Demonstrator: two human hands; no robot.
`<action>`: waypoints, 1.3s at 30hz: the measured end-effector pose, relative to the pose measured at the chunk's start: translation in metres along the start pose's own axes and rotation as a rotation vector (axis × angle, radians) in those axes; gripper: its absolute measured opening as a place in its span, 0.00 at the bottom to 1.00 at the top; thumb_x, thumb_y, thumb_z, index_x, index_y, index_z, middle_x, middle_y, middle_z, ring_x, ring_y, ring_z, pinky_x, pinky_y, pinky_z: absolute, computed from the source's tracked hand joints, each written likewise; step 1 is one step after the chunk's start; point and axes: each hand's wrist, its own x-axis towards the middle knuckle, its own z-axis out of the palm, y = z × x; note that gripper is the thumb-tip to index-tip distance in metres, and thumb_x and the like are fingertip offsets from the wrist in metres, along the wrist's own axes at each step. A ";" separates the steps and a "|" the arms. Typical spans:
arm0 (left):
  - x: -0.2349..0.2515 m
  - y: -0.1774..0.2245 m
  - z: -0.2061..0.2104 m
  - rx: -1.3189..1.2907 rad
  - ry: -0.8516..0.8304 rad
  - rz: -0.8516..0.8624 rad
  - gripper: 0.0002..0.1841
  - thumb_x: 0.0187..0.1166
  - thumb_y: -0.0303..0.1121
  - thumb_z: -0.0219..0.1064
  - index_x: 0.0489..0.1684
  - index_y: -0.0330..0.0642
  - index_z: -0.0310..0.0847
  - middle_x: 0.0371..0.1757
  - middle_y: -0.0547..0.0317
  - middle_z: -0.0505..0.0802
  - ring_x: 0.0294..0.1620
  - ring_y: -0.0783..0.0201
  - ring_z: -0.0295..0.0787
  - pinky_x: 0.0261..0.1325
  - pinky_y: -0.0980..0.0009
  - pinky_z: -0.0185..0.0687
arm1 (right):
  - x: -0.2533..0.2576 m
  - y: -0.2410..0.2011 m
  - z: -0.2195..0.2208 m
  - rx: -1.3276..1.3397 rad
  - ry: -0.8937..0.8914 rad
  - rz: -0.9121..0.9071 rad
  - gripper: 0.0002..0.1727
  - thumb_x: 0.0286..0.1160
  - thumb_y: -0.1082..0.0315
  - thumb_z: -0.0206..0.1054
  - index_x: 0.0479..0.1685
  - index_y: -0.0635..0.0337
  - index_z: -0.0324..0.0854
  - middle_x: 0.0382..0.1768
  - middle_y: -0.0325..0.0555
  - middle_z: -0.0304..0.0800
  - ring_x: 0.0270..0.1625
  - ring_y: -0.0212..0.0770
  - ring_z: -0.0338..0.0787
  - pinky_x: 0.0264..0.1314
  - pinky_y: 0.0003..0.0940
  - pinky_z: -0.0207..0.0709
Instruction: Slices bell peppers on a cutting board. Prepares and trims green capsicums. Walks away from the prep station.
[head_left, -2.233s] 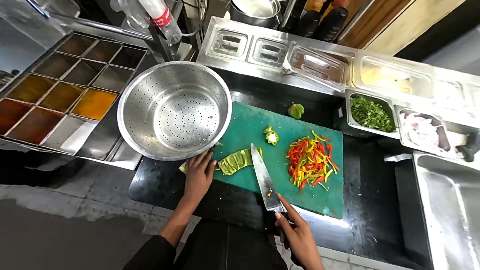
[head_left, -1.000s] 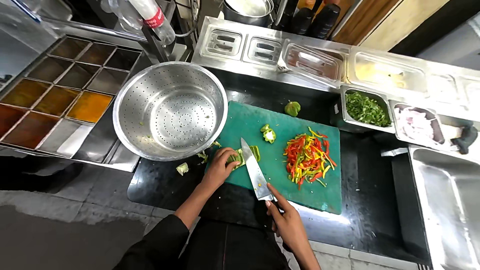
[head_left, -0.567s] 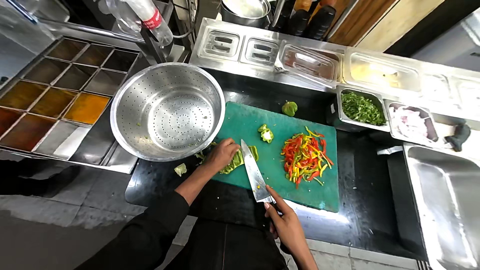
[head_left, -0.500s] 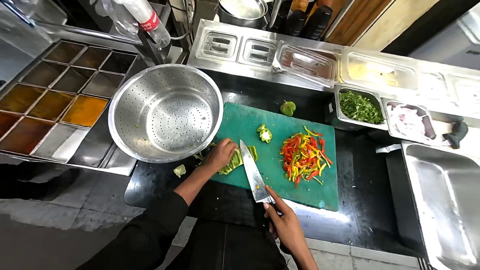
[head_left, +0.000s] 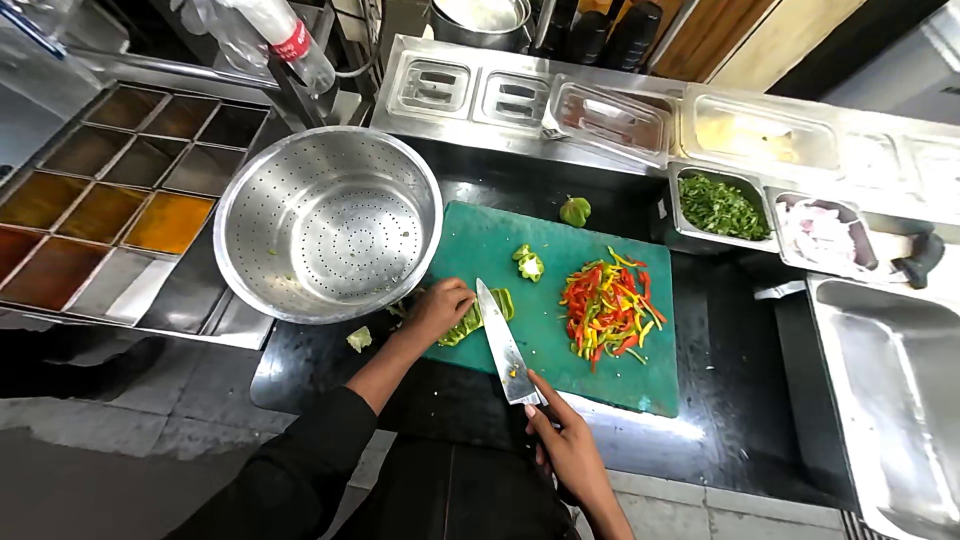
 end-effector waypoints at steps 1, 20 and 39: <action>0.002 -0.001 0.002 0.024 0.013 0.026 0.08 0.80 0.25 0.68 0.44 0.32 0.93 0.49 0.42 0.94 0.55 0.46 0.92 0.64 0.55 0.86 | 0.000 0.000 0.000 0.001 -0.001 0.001 0.29 0.87 0.61 0.61 0.88 0.45 0.69 0.35 0.42 0.91 0.19 0.35 0.85 0.18 0.31 0.82; -0.088 0.013 -0.033 -0.096 0.344 -0.512 0.11 0.85 0.29 0.65 0.58 0.36 0.88 0.48 0.49 0.96 0.44 0.55 0.96 0.53 0.53 0.92 | -0.005 0.040 0.003 0.105 0.046 -0.182 0.29 0.83 0.65 0.64 0.85 0.54 0.72 0.37 0.41 0.94 0.19 0.32 0.84 0.18 0.28 0.81; -0.029 0.043 0.021 0.174 -0.028 -0.272 0.30 0.79 0.53 0.71 0.69 0.39 0.82 0.66 0.39 0.87 0.68 0.37 0.82 0.69 0.40 0.77 | -0.011 0.015 -0.004 0.237 0.243 -0.211 0.30 0.84 0.69 0.61 0.86 0.64 0.67 0.29 0.45 0.90 0.14 0.34 0.81 0.11 0.27 0.77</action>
